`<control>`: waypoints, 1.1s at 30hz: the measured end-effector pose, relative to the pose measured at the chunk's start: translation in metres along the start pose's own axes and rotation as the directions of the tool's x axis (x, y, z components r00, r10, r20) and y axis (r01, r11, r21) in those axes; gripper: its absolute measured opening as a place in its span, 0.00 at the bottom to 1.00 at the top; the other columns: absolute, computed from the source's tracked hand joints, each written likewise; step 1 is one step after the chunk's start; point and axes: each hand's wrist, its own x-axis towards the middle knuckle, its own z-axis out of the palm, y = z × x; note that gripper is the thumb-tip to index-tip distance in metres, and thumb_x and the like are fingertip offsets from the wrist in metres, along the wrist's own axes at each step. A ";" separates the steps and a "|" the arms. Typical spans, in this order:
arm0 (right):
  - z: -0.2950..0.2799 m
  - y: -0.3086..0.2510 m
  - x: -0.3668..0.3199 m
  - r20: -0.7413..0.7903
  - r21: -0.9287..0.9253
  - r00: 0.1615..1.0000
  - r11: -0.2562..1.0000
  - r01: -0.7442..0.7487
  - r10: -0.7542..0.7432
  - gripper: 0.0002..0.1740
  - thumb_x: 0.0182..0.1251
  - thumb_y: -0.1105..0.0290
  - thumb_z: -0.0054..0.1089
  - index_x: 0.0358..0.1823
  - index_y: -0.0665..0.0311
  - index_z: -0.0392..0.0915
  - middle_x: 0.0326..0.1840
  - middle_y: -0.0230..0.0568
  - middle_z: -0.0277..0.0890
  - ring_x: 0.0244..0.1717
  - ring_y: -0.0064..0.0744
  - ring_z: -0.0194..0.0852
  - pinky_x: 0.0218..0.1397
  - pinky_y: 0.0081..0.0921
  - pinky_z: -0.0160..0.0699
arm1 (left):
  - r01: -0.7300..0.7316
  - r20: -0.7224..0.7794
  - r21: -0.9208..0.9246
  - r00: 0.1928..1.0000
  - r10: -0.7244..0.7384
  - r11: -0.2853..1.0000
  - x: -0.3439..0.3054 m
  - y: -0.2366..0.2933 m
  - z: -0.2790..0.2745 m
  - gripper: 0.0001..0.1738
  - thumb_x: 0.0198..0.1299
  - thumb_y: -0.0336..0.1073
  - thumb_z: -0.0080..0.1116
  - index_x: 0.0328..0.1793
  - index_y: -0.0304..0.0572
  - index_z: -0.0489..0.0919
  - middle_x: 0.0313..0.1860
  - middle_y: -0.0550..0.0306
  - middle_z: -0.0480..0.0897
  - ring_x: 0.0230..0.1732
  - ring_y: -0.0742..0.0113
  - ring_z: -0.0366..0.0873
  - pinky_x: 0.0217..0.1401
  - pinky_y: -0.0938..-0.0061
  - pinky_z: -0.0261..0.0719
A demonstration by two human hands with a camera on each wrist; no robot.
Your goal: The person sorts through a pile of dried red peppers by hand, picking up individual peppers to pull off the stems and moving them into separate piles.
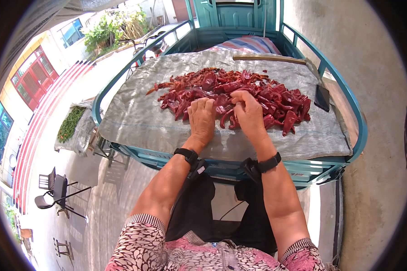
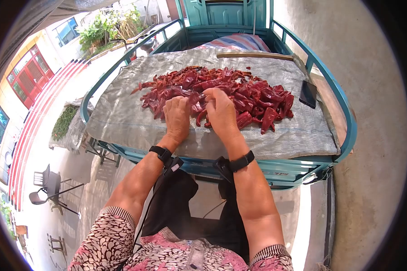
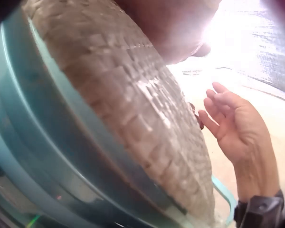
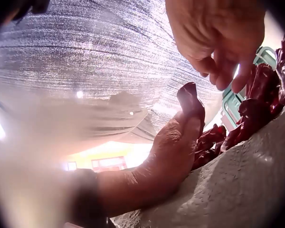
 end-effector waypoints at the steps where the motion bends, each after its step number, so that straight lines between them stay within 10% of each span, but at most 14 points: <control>1: 0.001 0.004 0.002 -0.098 -0.046 0.995 0.999 0.020 -0.025 0.13 0.62 0.80 0.60 0.49 0.61 0.81 0.43 0.42 0.81 0.43 0.43 0.79 0.48 0.36 0.80 | 0.098 0.021 0.029 0.995 -0.098 0.995 0.000 0.001 0.001 0.20 0.65 0.35 0.61 0.63 0.46 0.78 0.56 0.52 0.80 0.62 0.51 0.73 0.64 0.59 0.68; 8: -0.003 0.013 0.027 -0.139 -0.516 0.954 0.842 0.158 -0.264 0.13 0.62 0.75 0.62 0.48 0.56 0.82 0.48 0.39 0.82 0.53 0.48 0.76 0.59 0.44 0.74 | 0.291 0.032 -0.318 0.954 -0.297 0.902 -0.002 0.002 0.001 0.24 0.73 0.39 0.55 0.71 0.42 0.67 0.48 0.45 0.79 0.47 0.40 0.80 0.47 0.51 0.80; 17: 0.036 0.034 0.088 0.244 -0.836 0.969 0.499 0.230 -0.037 0.21 0.62 0.63 0.65 0.58 0.51 0.81 0.53 0.40 0.84 0.59 0.47 0.78 0.62 0.46 0.71 | 0.299 0.057 -0.244 0.954 -0.295 0.922 -0.003 0.001 0.005 0.19 0.72 0.39 0.54 0.64 0.41 0.66 0.55 0.38 0.80 0.46 0.36 0.83 0.43 0.51 0.85; 24: 0.072 0.050 0.106 0.402 -0.841 0.896 0.461 0.281 0.187 0.16 0.69 0.66 0.59 0.56 0.53 0.82 0.55 0.45 0.82 0.57 0.48 0.84 0.56 0.45 0.80 | 0.327 0.080 -0.256 0.945 -0.317 0.910 -0.004 0.002 0.006 0.19 0.73 0.39 0.53 0.65 0.41 0.66 0.58 0.38 0.80 0.49 0.35 0.82 0.47 0.50 0.83; 33: 0.076 0.085 0.115 0.367 -0.767 0.930 0.556 0.321 -0.030 0.08 0.67 0.72 0.56 0.46 0.60 0.78 0.46 0.51 0.83 0.50 0.55 0.83 0.49 0.48 0.82 | 0.351 0.103 -0.281 0.936 -0.336 0.893 -0.003 0.001 0.004 0.20 0.73 0.39 0.52 0.66 0.41 0.66 0.60 0.37 0.79 0.52 0.34 0.81 0.50 0.51 0.83</control>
